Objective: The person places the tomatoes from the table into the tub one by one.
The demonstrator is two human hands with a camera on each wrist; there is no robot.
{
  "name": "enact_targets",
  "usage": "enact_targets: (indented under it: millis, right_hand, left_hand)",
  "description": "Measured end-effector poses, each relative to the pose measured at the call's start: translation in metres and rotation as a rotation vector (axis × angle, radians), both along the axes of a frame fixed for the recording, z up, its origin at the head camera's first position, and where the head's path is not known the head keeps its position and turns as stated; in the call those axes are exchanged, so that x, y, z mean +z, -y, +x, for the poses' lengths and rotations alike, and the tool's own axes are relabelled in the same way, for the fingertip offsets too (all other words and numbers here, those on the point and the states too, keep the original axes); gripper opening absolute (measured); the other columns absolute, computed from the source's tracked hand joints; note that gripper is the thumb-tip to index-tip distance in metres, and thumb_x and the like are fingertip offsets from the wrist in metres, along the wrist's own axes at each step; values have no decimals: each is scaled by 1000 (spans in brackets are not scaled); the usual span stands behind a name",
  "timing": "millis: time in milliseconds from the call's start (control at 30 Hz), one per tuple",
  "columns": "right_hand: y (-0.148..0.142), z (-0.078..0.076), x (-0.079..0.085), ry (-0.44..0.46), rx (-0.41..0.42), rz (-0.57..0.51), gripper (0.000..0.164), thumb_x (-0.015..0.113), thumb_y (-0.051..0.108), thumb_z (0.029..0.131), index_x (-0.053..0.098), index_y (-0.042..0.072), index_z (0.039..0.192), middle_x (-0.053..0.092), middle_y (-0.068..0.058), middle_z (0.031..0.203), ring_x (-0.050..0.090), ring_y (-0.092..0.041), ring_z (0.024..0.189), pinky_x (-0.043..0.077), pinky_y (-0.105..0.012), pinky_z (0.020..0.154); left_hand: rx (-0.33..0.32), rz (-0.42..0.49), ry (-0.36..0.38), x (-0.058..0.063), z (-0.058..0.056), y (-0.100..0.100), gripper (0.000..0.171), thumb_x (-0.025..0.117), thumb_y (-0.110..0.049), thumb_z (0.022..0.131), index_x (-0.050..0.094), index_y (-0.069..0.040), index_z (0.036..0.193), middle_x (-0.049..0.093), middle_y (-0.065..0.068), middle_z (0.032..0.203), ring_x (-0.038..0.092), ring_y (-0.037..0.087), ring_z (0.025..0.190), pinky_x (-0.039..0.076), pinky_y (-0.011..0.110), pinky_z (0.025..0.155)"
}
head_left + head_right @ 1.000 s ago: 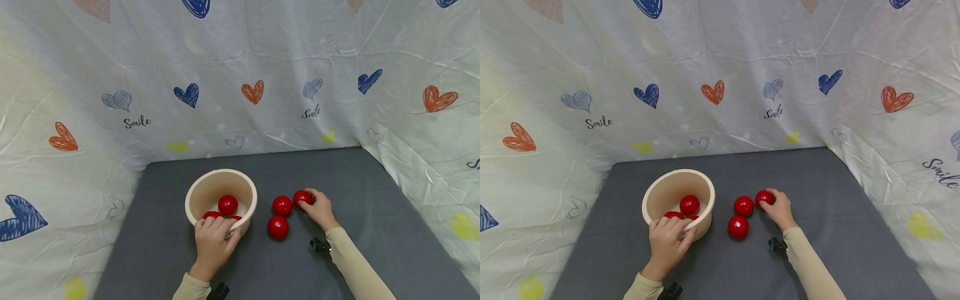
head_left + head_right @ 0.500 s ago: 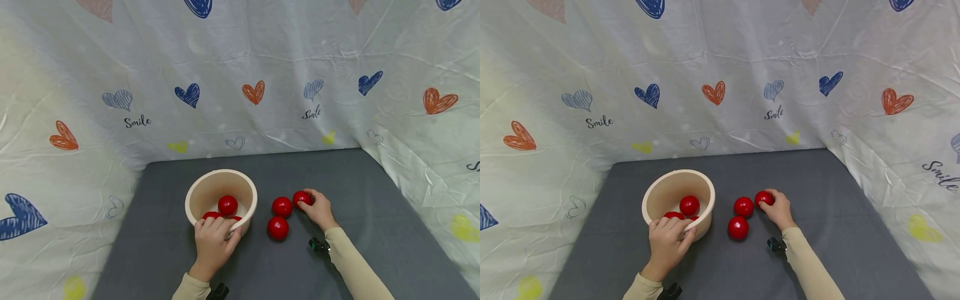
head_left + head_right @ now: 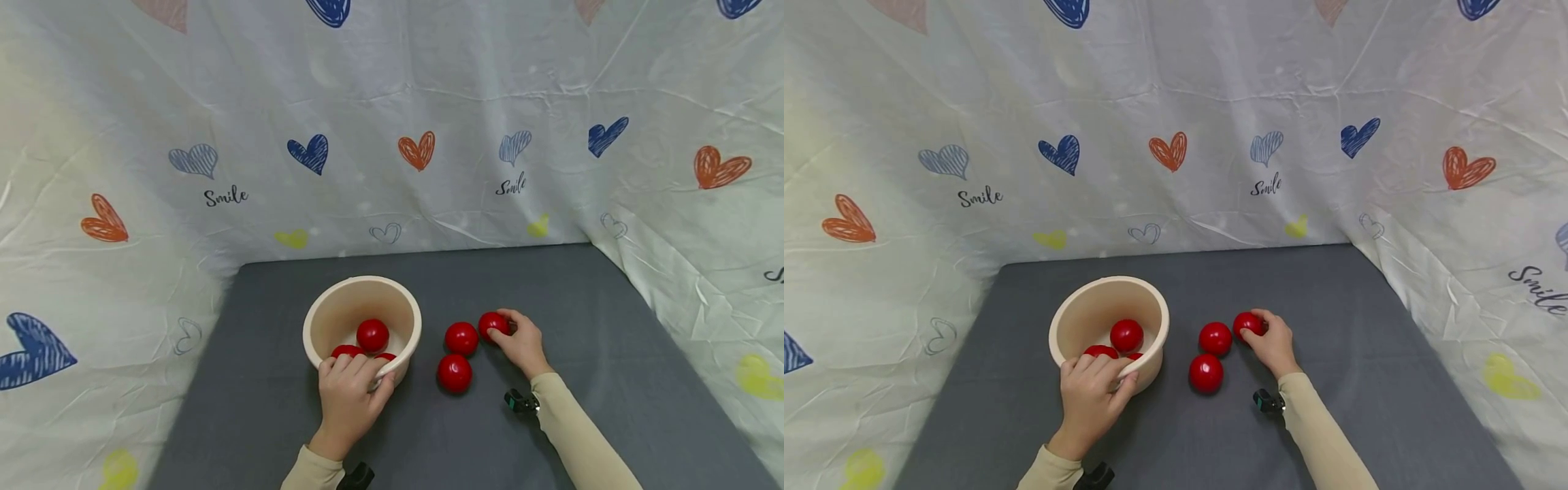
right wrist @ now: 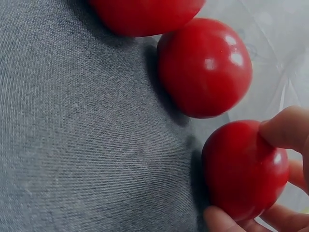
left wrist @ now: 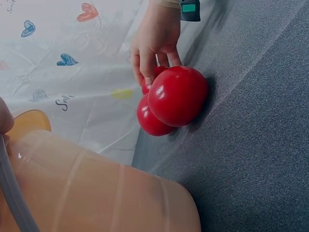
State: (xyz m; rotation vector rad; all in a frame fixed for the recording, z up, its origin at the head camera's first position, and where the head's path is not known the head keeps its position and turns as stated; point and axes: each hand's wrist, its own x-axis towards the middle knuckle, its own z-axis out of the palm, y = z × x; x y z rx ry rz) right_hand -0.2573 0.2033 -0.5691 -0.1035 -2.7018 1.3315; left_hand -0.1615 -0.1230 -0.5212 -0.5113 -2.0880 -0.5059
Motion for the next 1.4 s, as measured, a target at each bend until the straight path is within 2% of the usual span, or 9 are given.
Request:
enact_targets:
  millis: [200,400,767,933,1067,1233,1400]
  right_hand:
    - [4,-3,11,-22,-8,-33,48,71,21,91,61,7,136,64,-21,132,63,-36,115,51,-53,96]
    - [10,-6,32,-77,6,-37,49,72,21,91,61,8,136,62,-20,134,63,-36,116,53,-53,95]
    - [39,-12,80,-241,102,-99,45,74,15,89,65,9,132,64,-16,127,63,-31,112,56,-46,89]
    - [59,-14,102,-323,164,-135,44,74,13,88,66,7,131,64,-16,129,64,-31,112,58,-37,82]
    - [77,-15,117,-367,212,-169,44,75,12,86,67,7,129,65,-15,128,64,-30,112,60,-40,81]
    - [100,-16,129,-396,269,-201,44,77,10,85,68,7,128,65,-15,127,65,-29,112,61,-46,82]
    - [122,-13,132,-417,342,-209,44,76,10,85,67,6,128,65,-16,128,65,-29,110,62,-44,80]
  left_hand:
    - [3,1,-6,0,-1,1,27,58,-36,89,76,-16,85,71,3,74,58,23,70,38,44,79]
    - [-5,5,-8,0,-1,0,26,59,-35,89,76,-16,85,71,3,73,59,24,69,38,45,78]
    - [-8,9,-5,0,-1,-1,25,59,-34,88,76,-16,85,71,3,74,58,23,70,38,45,79]
    - [-5,10,-9,-1,-2,-1,25,59,-34,88,76,-16,85,72,3,73,58,23,70,38,45,78]
    - [-9,12,-12,-1,-3,-1,25,59,-35,89,76,-17,85,72,3,74,59,23,70,39,45,78]
    - [-10,10,-19,-1,-3,0,26,58,-36,91,75,-18,85,71,2,73,58,23,70,39,45,78]
    - [-5,5,-17,-2,-2,1,29,56,-38,93,75,-17,85,70,3,72,58,23,70,39,45,77]
